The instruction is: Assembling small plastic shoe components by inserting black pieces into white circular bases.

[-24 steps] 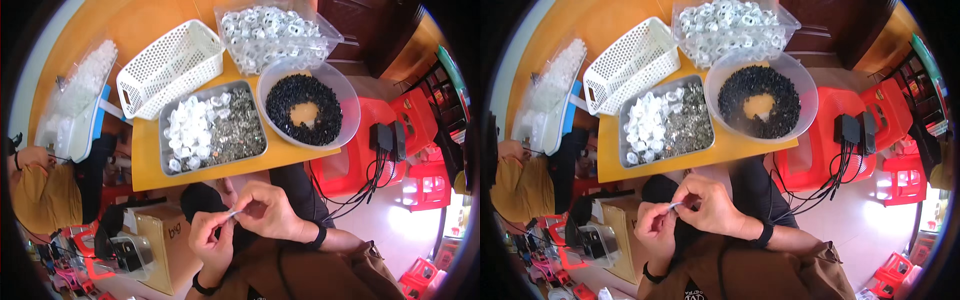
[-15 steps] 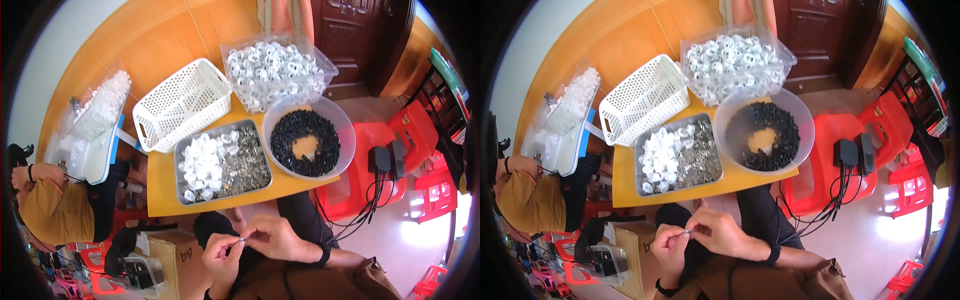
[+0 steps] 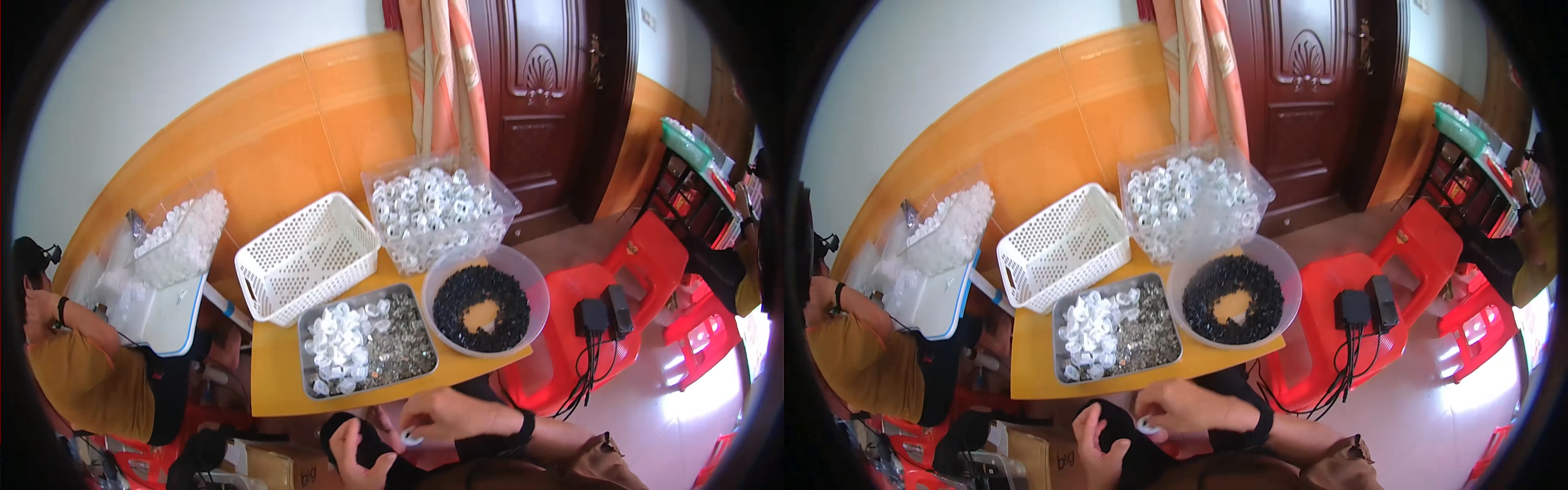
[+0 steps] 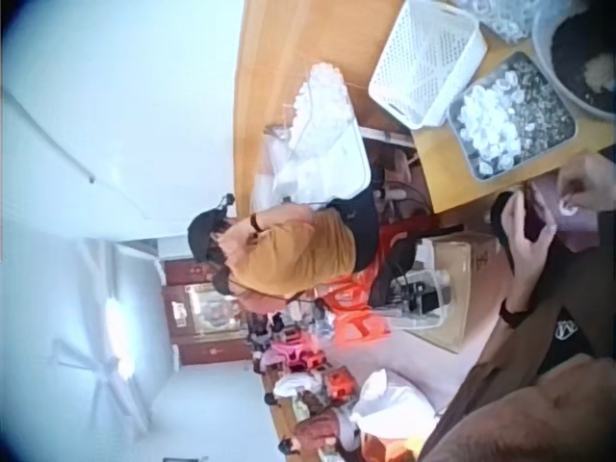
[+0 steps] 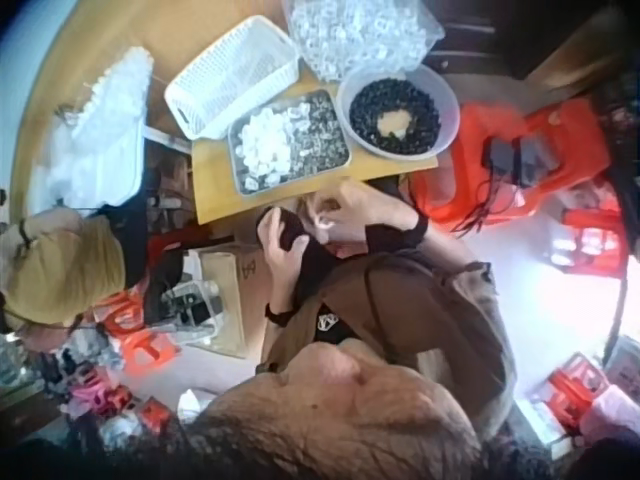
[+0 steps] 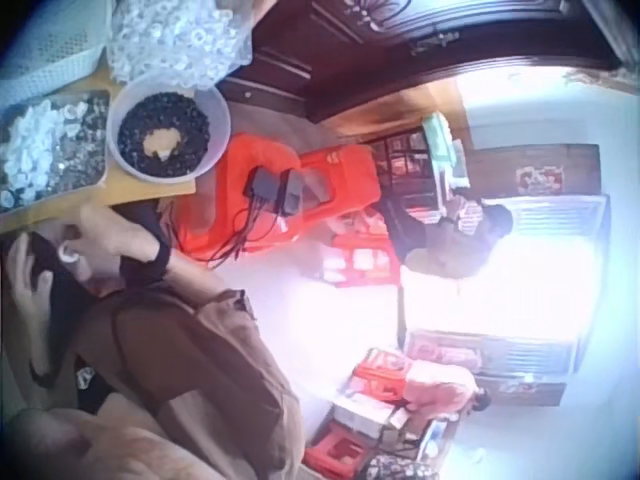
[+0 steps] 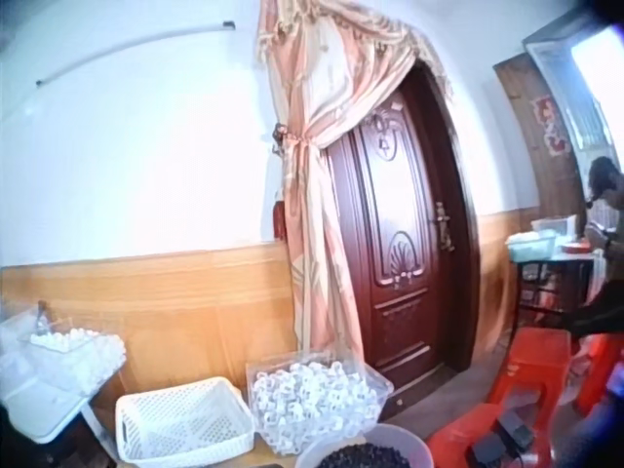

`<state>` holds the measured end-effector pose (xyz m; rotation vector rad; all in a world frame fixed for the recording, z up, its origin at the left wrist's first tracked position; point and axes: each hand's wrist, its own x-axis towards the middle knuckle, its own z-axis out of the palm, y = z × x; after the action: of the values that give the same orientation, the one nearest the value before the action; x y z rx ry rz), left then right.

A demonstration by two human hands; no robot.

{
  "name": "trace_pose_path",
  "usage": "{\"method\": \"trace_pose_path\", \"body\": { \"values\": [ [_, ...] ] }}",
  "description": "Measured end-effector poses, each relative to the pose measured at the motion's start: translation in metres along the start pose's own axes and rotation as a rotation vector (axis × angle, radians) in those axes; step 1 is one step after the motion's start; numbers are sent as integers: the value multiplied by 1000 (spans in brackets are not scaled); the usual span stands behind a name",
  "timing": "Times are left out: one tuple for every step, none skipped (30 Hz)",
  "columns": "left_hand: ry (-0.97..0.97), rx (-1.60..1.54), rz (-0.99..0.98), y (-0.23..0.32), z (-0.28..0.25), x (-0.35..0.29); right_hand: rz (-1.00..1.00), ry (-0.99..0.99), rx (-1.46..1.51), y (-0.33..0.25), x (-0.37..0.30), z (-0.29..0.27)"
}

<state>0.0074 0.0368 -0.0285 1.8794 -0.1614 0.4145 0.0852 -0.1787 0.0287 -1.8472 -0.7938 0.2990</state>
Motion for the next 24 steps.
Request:
{"method": "trace_pose_path", "body": {
  "values": [
    [84,-55,-49,2,1,1,-28,-33,-58,3,5,-22],
    [-2,198,-42,-19,-17,-5,-69,101,-250,4,13,-45],
    [209,208,58,-7,-11,-2,-109,226,-437,1,24,-63],
    [134,300,-23,0,-16,-2,-38,473,-342,-13,29,-83],
    [58,395,-104,1,-22,-2,29,719,-238,-26,32,-95],
    [57,385,-88,-4,-25,-2,22,731,-250,-32,31,-97],
    [26,518,-104,-13,-28,-2,-115,838,-232,-36,32,-97],
    [-3,651,-122,-25,-29,-4,-253,940,-211,-38,33,-98],
    [12,657,-121,-44,-34,-12,-156,815,-258,-38,25,-85],
    [-46,811,-127,-68,-39,-23,-148,666,-325,-37,18,-71],
    [-123,952,-119,-83,-39,-28,-231,625,-340,-24,8,-51],
    [-154,974,-115,-87,-36,-32,-188,493,-314,-13,-7,-33],
    [-155,975,-104,-87,-32,-34,-104,259,-305,-4,-23,-20],
    [-199,943,-87,-85,-27,-33,-217,163,-331,33,-44,0],
    [-247,907,-69,-86,-23,-31,-188,46,-464,76,-69,21],
    [-228,920,-38,-94,-26,-35,66,-137,-445,68,-82,22],
    [-225,927,-36,-95,-27,-34,59,-135,-442,74,-93,21],
    [-249,938,-40,-93,-27,-32,101,-196,-639,81,-105,19],
    [-275,947,-44,-92,-25,-29,148,-257,-837,88,-114,15],
    [-276,950,-40,-92,-25,-26,147,-252,-836,94,-120,7],
    [-321,955,-13,-92,-23,-24,114,-242,-874,101,-125,1],
    [-366,961,14,-90,-22,-21,81,-231,-911,106,-128,-4],
    [-370,966,20,-88,-21,-16,82,-224,-907,110,-130,-5],
    [-424,976,55,-81,-21,-12,70,-229,-896,114,-127,-5]
  ]
}}
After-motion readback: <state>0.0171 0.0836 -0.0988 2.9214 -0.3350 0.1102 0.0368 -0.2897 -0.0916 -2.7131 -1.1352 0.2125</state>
